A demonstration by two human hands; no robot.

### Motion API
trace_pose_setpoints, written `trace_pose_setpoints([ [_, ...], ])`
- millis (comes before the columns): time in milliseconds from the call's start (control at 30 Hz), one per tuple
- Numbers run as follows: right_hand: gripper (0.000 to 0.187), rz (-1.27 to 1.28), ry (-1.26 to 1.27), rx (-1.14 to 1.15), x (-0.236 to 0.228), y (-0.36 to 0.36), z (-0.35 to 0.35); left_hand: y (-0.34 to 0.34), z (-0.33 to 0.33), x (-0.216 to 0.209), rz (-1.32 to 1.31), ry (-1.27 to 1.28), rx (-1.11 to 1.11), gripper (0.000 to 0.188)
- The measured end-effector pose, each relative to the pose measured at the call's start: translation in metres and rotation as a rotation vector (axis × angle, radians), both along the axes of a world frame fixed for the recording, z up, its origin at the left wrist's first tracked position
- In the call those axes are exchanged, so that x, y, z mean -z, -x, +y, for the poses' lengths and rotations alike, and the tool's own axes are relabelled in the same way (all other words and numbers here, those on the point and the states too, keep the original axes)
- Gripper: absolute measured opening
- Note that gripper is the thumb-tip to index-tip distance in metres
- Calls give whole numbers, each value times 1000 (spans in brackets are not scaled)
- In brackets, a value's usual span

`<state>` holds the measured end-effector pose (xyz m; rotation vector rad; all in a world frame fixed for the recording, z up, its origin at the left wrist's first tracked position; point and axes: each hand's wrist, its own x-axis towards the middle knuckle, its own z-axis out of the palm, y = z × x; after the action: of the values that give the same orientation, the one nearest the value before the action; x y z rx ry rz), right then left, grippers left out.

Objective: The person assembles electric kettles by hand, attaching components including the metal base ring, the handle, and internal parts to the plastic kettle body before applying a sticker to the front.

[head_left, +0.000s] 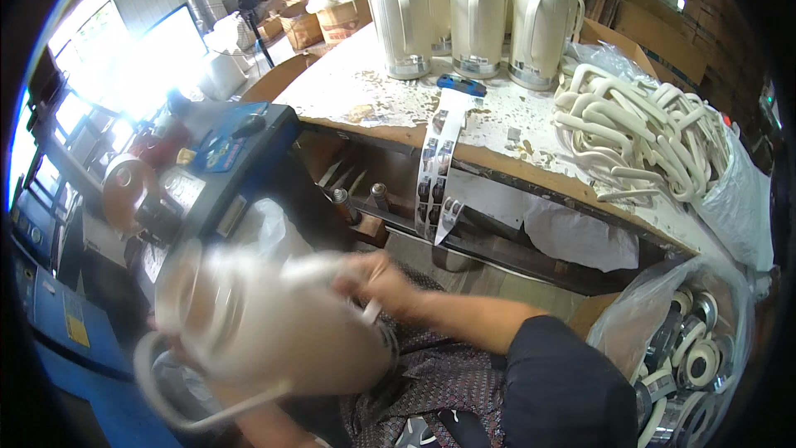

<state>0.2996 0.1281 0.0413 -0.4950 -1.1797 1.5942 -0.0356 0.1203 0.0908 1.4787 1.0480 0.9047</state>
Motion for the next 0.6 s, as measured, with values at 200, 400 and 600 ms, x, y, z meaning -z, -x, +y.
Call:
trace_pose_setpoints([
  [200,20,383,149,704,-69,-192,60,-95,-104,168,125,424,251,23],
  [400,18,-391,-264,1408,-113,-300,172,-91,-83,243,870,175,81,39],
  [600,46,-819,-55,1915,-75,-413,295,-96,-63,250,663,322,171,43],
])
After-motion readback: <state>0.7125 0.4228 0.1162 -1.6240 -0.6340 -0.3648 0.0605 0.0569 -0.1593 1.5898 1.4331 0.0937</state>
